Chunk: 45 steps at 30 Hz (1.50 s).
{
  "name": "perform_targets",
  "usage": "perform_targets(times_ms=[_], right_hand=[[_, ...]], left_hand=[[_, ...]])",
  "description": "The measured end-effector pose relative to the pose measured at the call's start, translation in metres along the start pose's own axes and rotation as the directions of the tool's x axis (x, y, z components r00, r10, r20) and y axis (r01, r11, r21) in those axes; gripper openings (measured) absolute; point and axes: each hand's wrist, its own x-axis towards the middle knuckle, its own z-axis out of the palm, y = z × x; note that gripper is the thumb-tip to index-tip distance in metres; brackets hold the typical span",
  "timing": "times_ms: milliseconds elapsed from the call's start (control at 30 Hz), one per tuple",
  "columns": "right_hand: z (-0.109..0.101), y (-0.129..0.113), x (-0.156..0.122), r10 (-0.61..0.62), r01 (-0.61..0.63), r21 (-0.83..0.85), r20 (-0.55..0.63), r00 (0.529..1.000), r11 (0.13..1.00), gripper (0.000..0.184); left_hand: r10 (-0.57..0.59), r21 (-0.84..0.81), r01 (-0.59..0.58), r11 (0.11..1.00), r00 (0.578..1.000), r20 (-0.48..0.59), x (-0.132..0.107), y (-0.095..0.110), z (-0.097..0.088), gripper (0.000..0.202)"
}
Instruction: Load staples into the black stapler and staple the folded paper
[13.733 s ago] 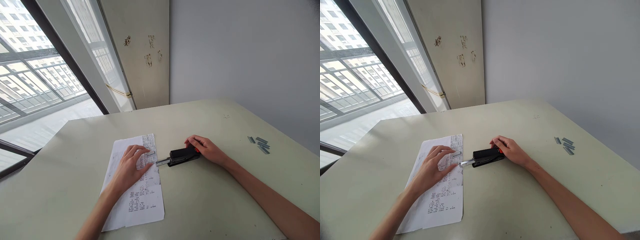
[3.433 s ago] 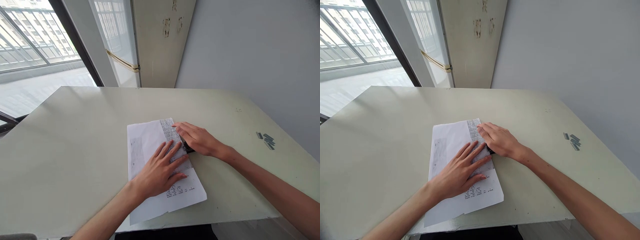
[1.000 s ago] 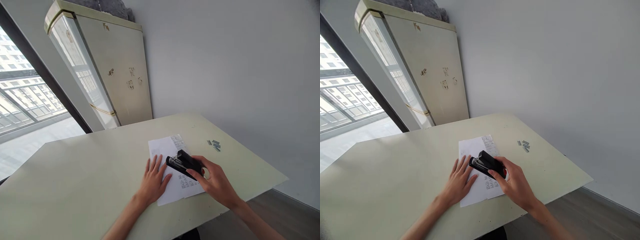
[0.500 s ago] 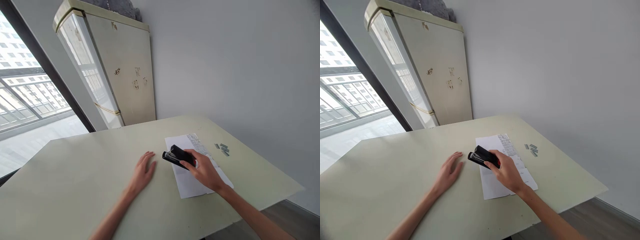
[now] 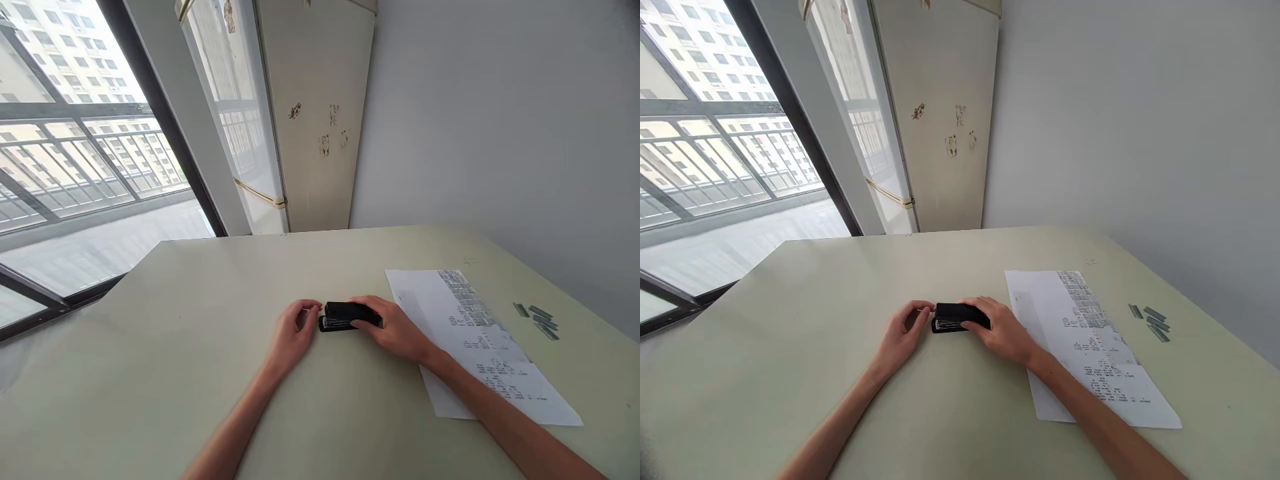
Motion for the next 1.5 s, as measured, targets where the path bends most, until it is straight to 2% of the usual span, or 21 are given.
perform_targets(times_ms=[100,267,500,733,867,1000,1067,1167,1233,1300,1400,1500], right_hand=[[0.004,0.004,-0.004,0.047,-0.04,0.118,-0.063,0.997,0.992,0.04],[0.011,0.011,-0.007,0.201,-0.148,0.258,-0.193,0.96,0.955,0.046],[0.012,0.012,-0.007,0.23,-0.177,0.249,-0.202,0.952,0.952,0.044],[0.013,0.015,-0.008,0.242,-0.201,0.209,-0.193,0.951,0.957,0.044],[0.014,0.017,-0.008,0.258,-0.216,0.224,-0.178,0.95,0.95,0.042],[0.012,0.013,-0.009,0.268,-0.233,0.209,-0.164,0.949,0.95,0.044],[0.011,0.01,-0.01,0.259,-0.24,0.143,-0.131,0.957,0.96,0.043],[0.008,0.004,-0.012,0.174,-0.174,0.002,-0.051,0.983,0.985,0.039],[0.007,-0.001,-0.012,0.146,-0.148,-0.044,-0.043,0.988,0.988,0.034],[0.007,-0.008,-0.011,0.199,-0.201,-0.026,-0.068,0.978,0.979,0.033],[0.007,-0.025,-0.008,0.361,-0.355,0.14,-0.013,0.933,0.924,0.039],[0.013,-0.044,-0.003,0.488,-0.518,0.397,0.182,0.854,0.758,0.043]], left_hand=[[-0.003,-0.021,0.002,1.0,1.0,-0.013,-0.001,-0.001,0.001,0.024],[-0.016,-0.066,0.013,0.998,0.999,-0.035,-0.002,0.001,0.0,0.022],[-0.088,-0.062,0.081,0.995,0.989,-0.121,-0.002,0.009,-0.002,0.019],[-0.194,-0.145,0.158,0.977,0.938,-0.289,0.0,0.007,-0.015,0.023],[-0.237,-0.206,0.176,0.963,0.914,-0.33,0.003,0.005,-0.021,0.025],[-0.241,-0.213,0.184,0.96,0.927,-0.288,0.004,0.006,-0.022,0.031],[-0.239,-0.242,0.183,0.953,0.945,-0.224,0.004,0.007,-0.021,0.035],[-0.246,-0.347,0.19,0.918,0.961,-0.126,0.004,0.005,-0.018,0.042],[-0.264,-0.473,0.197,0.859,0.961,-0.081,0.005,0.004,-0.016,0.044],[-0.298,-0.634,0.208,0.745,0.954,-0.038,0.006,0.003,-0.014,0.044],[-0.384,-0.851,0.246,0.463,0.922,0.057,0.007,0.003,-0.013,0.042],[-0.489,-0.945,0.283,0.161,0.855,0.173,0.007,0.006,-0.015,0.034]])
